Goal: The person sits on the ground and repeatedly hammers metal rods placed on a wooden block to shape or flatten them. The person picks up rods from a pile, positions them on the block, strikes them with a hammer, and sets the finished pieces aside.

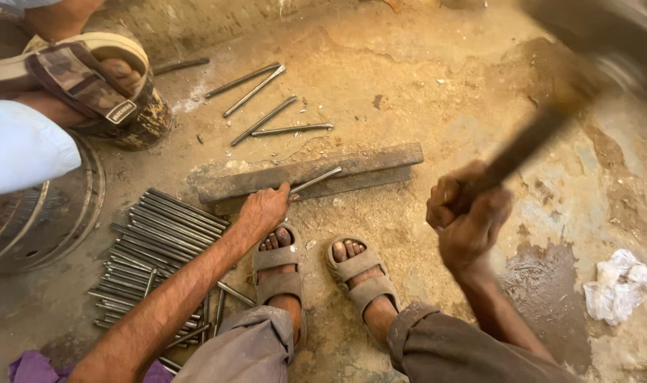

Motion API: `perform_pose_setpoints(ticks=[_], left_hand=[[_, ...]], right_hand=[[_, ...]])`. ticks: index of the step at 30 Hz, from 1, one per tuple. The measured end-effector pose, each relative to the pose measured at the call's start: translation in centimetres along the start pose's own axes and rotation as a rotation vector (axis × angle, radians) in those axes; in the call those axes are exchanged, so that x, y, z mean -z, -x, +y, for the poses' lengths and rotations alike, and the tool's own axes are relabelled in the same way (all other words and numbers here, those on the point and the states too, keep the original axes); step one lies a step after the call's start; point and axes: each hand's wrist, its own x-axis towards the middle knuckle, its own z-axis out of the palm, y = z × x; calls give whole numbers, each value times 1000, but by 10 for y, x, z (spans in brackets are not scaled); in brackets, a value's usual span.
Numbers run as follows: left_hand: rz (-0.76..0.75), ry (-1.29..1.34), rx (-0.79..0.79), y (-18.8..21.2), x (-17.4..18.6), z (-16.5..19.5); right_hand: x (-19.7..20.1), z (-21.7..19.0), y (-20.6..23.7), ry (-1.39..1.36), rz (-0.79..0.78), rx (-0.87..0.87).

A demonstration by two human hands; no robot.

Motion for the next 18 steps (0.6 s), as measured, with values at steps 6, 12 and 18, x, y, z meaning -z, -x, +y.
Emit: perform_pose_setpoints(ticks=[6, 12, 18], left_hand=[[24, -59, -10, -2, -1, 0], [9, -62, 27, -7, -8, -4], [161, -129, -80, -10, 9, -9]], right_hand=[[-10, 88, 60, 721, -159, -503], [33, 59, 39, 485, -66, -379], [-18, 81, 42, 330, -17, -377]])
